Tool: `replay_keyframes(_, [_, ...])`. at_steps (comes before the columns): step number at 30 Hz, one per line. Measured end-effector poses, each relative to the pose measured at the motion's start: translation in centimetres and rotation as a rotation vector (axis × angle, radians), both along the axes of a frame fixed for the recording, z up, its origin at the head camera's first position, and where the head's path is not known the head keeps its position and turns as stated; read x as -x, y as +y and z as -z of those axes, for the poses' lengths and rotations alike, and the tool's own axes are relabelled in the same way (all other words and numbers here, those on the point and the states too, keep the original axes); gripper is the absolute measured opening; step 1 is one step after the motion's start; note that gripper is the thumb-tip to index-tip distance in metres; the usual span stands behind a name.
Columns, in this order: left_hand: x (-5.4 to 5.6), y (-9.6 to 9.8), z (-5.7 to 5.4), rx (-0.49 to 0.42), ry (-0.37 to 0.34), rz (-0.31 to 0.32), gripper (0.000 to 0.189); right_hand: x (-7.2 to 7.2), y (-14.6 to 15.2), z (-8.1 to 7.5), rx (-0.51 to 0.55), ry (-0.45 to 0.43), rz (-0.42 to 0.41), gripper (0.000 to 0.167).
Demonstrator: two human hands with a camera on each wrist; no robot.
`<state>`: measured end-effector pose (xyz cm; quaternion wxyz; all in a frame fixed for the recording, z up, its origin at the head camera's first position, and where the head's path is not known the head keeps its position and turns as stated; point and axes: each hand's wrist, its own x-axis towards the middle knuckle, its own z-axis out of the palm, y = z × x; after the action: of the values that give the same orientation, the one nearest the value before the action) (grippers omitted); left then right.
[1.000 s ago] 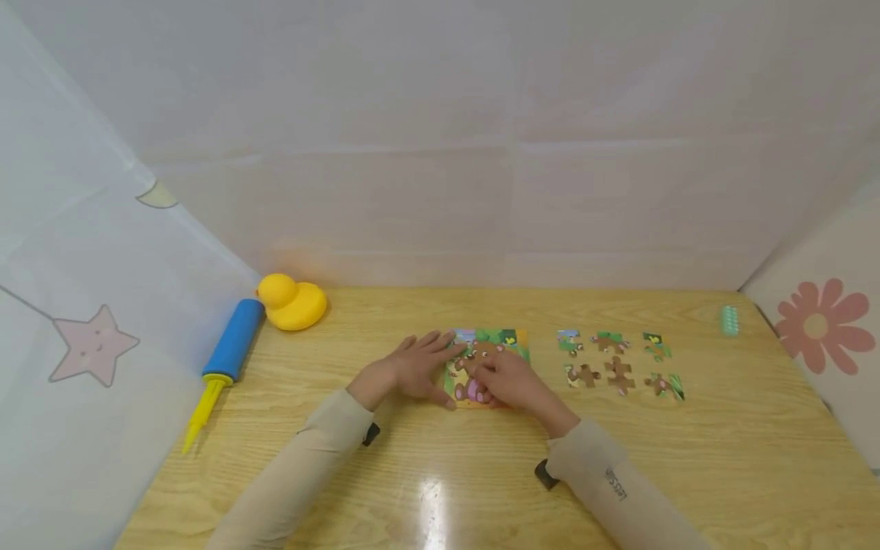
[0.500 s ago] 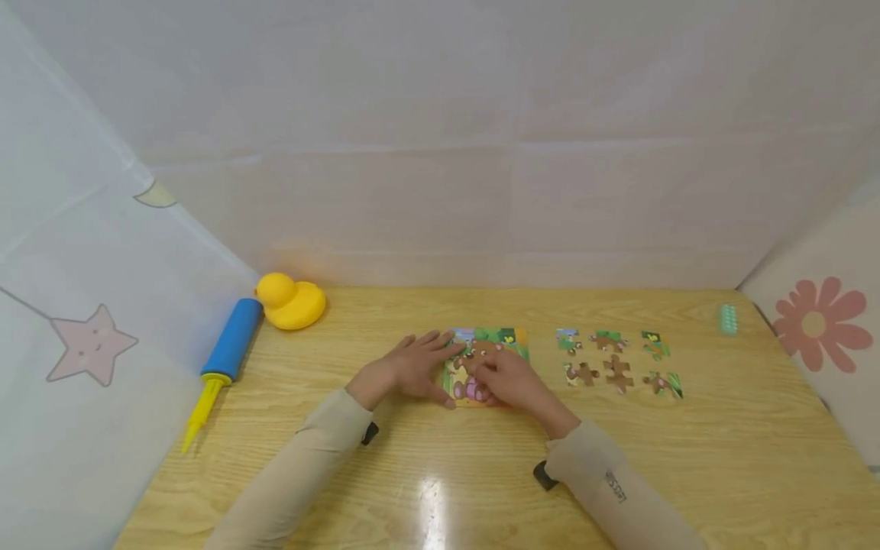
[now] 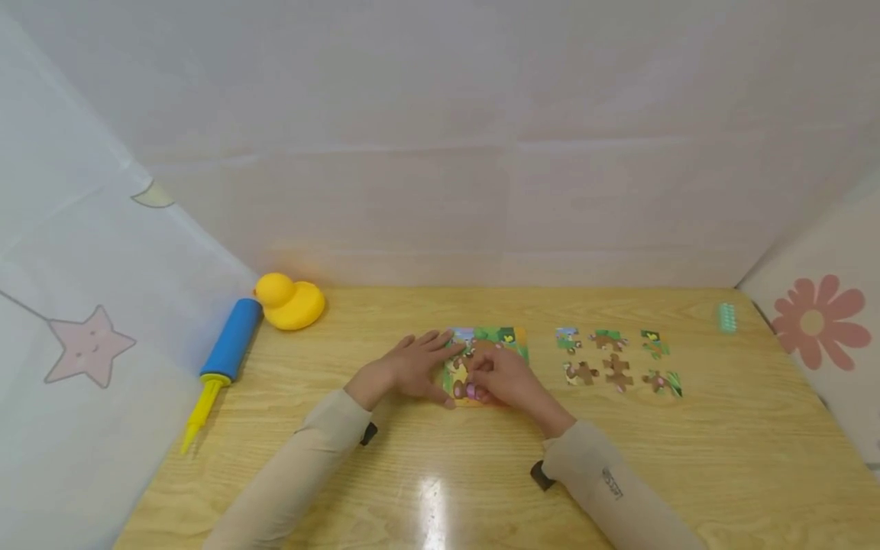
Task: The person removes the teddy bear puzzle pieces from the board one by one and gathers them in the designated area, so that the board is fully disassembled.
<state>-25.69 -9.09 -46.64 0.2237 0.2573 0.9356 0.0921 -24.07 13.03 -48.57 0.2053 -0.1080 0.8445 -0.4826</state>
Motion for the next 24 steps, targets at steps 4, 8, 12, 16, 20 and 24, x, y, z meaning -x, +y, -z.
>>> replay_keyframes(4, [0.1,0.1,-0.1,0.005,0.001,-0.001,0.106,0.1,0.0,0.0,0.026,-0.007,-0.007,0.009])
replay_keyframes(8, [0.1,0.1,0.1,0.006,0.005,-0.001,0.106,0.1,-0.1,0.0,0.039,-0.012,-0.004,0.009])
replay_keyframes(12, [0.0,0.1,0.0,0.005,0.005,0.002,0.106,0.0,0.0,0.0,0.075,-0.025,0.001,0.013])
replay_keyframes(16, [-0.1,0.1,0.0,-0.003,0.0,0.001,0.106,-0.1,0.8,-0.1,0.118,-0.059,0.005,0.021])
replay_keyframes(20, [-0.2,0.2,0.0,-0.011,0.002,-0.004,0.106,0.0,2.4,-0.6,0.143,-0.095,0.029,0.028])
replay_keyframes(24, [-0.3,0.3,-0.1,-0.017,0.008,-0.002,0.106,0.0,4.9,-1.4,0.175,-0.104,0.045,0.034])
